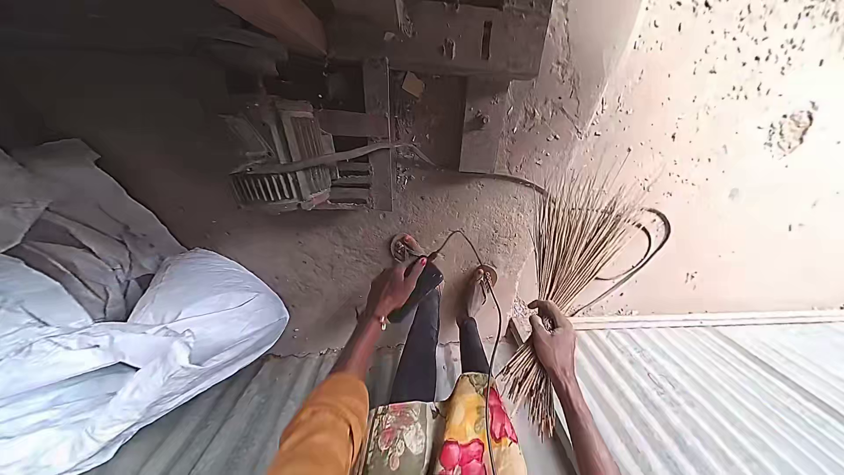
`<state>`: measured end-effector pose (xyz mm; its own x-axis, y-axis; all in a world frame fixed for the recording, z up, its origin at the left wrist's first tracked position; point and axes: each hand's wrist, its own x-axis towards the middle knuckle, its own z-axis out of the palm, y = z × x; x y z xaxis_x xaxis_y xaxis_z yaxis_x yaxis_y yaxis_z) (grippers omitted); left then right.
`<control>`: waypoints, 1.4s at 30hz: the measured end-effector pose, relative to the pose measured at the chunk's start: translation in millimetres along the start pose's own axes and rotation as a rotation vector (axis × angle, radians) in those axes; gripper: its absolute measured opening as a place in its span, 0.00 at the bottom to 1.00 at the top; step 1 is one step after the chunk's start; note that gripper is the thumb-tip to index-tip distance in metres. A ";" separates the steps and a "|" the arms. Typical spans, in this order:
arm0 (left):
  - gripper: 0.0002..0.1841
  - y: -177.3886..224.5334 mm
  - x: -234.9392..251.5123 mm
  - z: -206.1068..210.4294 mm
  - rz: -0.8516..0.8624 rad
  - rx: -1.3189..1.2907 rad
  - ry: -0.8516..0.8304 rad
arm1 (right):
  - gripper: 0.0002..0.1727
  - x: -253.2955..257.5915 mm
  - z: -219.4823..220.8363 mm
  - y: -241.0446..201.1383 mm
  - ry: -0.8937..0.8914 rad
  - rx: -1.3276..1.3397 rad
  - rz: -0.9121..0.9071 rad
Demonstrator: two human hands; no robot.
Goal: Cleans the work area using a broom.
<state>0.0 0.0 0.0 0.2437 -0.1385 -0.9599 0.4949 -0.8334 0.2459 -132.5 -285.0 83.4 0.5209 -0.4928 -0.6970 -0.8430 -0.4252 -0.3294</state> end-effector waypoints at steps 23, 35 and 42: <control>0.42 71.6 167.4 -16.2 -0.119 0.735 -0.212 | 0.17 -62.8 38.0 45.5 0.042 0.150 -0.140; 0.37 -17.4 -28.4 40.1 -0.154 0.463 -0.166 | 0.17 -35.3 45.9 -29.5 -0.122 -0.144 -0.268; 0.34 -69.9 -29.5 45.5 -0.136 0.443 -0.063 | 0.23 12.6 141.4 -165.9 -0.360 -0.476 -0.242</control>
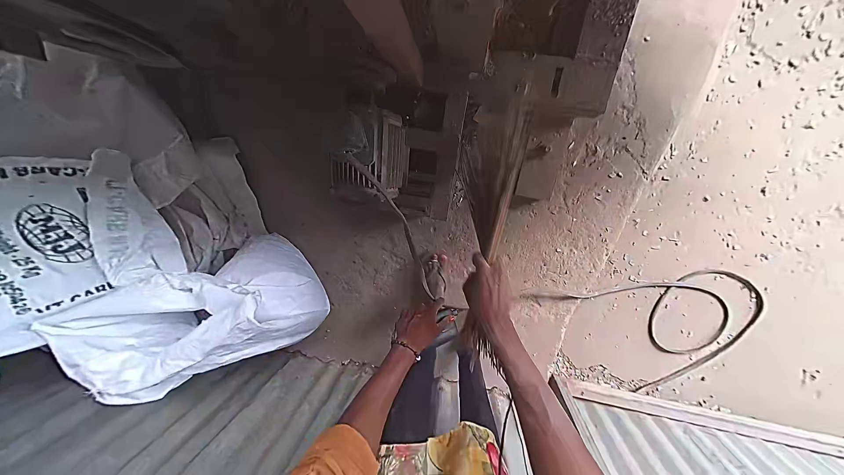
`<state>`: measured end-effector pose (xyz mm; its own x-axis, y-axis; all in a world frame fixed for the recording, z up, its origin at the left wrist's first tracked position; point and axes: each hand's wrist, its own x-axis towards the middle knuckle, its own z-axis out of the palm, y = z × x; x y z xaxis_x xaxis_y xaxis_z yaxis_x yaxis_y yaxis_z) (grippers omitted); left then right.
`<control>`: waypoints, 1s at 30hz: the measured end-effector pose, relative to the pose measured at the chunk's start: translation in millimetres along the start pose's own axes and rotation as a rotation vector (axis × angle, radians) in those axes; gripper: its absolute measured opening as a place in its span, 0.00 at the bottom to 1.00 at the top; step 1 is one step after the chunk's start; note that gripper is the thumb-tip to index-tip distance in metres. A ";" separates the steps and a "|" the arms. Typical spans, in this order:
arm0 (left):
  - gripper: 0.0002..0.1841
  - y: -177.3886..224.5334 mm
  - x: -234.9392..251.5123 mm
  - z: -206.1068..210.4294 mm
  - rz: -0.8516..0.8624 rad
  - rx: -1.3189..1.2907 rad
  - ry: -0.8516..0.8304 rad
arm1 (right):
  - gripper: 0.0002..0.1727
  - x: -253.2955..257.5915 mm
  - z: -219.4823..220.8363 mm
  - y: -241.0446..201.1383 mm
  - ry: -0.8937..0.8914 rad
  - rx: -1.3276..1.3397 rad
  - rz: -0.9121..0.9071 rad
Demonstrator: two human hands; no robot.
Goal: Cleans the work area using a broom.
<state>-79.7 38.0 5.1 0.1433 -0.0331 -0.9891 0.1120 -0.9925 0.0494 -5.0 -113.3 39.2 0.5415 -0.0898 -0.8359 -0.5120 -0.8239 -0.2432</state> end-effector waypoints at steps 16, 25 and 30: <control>0.33 -27.1 -4.0 -10.6 0.003 -0.091 -0.062 | 0.12 41.8 5.1 -60.2 0.029 0.085 0.014; 0.26 -35.2 -9.0 -26.3 0.066 -0.083 -0.060 | 0.09 -12.9 44.6 -45.6 0.165 0.483 0.067; 0.31 -39.0 -3.3 -20.7 0.027 -0.131 -0.056 | 0.10 66.2 19.2 -70.1 0.061 0.480 -0.089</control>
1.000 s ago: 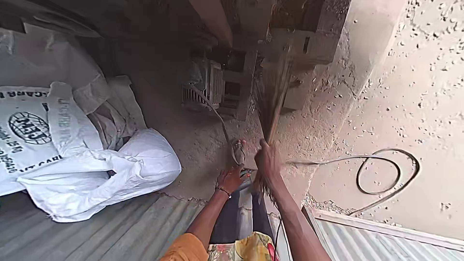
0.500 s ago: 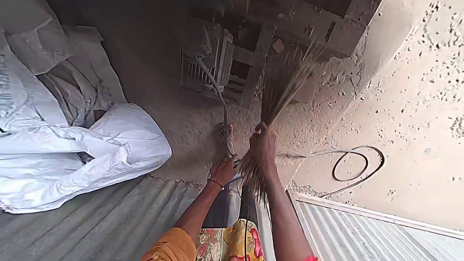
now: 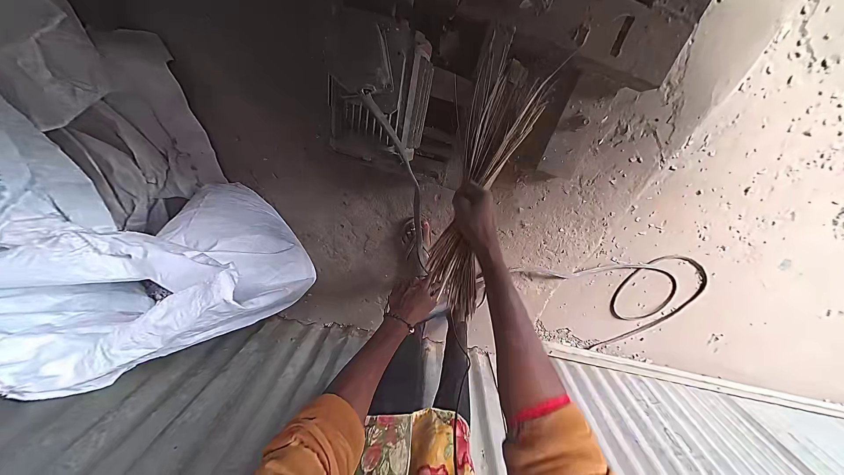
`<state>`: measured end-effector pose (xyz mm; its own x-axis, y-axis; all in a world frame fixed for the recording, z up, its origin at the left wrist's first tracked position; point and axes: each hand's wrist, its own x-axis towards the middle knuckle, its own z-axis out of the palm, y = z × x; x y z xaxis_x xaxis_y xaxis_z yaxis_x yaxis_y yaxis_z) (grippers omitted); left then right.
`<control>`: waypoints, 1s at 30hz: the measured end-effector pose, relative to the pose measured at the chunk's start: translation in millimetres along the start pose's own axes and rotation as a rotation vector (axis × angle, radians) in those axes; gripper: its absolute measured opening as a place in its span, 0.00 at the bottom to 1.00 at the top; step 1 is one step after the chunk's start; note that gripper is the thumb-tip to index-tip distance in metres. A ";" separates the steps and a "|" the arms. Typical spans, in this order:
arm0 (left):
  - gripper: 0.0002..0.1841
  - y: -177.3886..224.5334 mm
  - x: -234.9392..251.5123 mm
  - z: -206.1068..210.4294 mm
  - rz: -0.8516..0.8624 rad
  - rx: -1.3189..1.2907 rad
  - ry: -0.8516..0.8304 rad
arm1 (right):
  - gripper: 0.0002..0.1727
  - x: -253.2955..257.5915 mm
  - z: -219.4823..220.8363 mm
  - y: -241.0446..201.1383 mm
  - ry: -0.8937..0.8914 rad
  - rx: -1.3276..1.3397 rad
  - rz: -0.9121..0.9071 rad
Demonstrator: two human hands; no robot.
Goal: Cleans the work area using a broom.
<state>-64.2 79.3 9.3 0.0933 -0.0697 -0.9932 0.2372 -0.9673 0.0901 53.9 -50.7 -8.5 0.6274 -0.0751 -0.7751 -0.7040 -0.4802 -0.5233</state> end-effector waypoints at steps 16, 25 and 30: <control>0.33 -0.2 7.8 -1.9 0.013 0.035 -0.019 | 0.07 -7.4 -17.4 16.6 0.024 0.688 0.239; 0.32 7.5 2.9 -7.5 0.006 0.033 -0.006 | 0.10 -36.6 -39.8 7.9 0.005 0.452 -0.035; 0.33 -0.1 17.1 5.6 0.009 0.056 0.021 | 0.11 -3.8 5.0 72.8 -0.051 0.318 0.121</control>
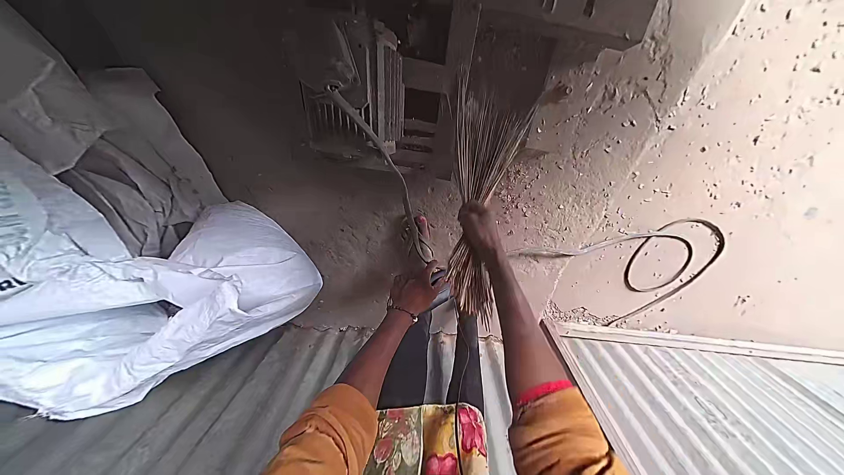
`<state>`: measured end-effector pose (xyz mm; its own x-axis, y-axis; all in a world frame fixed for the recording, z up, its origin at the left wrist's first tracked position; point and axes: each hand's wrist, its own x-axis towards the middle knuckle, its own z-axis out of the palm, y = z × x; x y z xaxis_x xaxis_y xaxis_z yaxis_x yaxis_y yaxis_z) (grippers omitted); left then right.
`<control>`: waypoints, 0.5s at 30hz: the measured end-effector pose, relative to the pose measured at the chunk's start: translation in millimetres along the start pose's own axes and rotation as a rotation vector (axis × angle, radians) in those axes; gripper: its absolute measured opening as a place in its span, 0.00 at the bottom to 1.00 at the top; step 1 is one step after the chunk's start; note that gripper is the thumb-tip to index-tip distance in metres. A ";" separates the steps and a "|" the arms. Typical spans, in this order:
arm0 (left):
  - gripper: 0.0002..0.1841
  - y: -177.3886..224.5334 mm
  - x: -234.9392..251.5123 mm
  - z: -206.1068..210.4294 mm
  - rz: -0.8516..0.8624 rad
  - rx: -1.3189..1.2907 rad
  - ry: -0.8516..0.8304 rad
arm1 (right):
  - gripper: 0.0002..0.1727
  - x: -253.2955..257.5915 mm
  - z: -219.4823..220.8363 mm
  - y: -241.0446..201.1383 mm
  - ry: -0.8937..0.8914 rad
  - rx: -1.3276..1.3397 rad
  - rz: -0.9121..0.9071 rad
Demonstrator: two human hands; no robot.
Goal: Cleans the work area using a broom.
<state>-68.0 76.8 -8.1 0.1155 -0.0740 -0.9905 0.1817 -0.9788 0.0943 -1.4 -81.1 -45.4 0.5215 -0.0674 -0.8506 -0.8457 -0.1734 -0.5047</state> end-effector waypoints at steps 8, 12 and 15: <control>0.32 7.5 -0.6 -1.6 -0.042 0.052 0.007 | 0.10 -108.0 -14.7 -45.7 0.196 -0.236 -0.160; 0.35 1.7 16.7 7.8 -0.073 0.106 0.018 | 0.08 23.3 -11.9 -62.5 0.074 -0.604 -0.032; 0.35 3.3 17.9 3.5 -0.062 0.126 -0.003 | 0.12 15.5 4.1 -0.9 -0.072 -0.606 0.059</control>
<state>-68.7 71.6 -25.9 0.1049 -0.0128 -0.9944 0.0638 -0.9978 0.0195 7.0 -77.9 -58.8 0.4489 -0.0311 -0.8930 -0.6469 -0.7007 -0.3008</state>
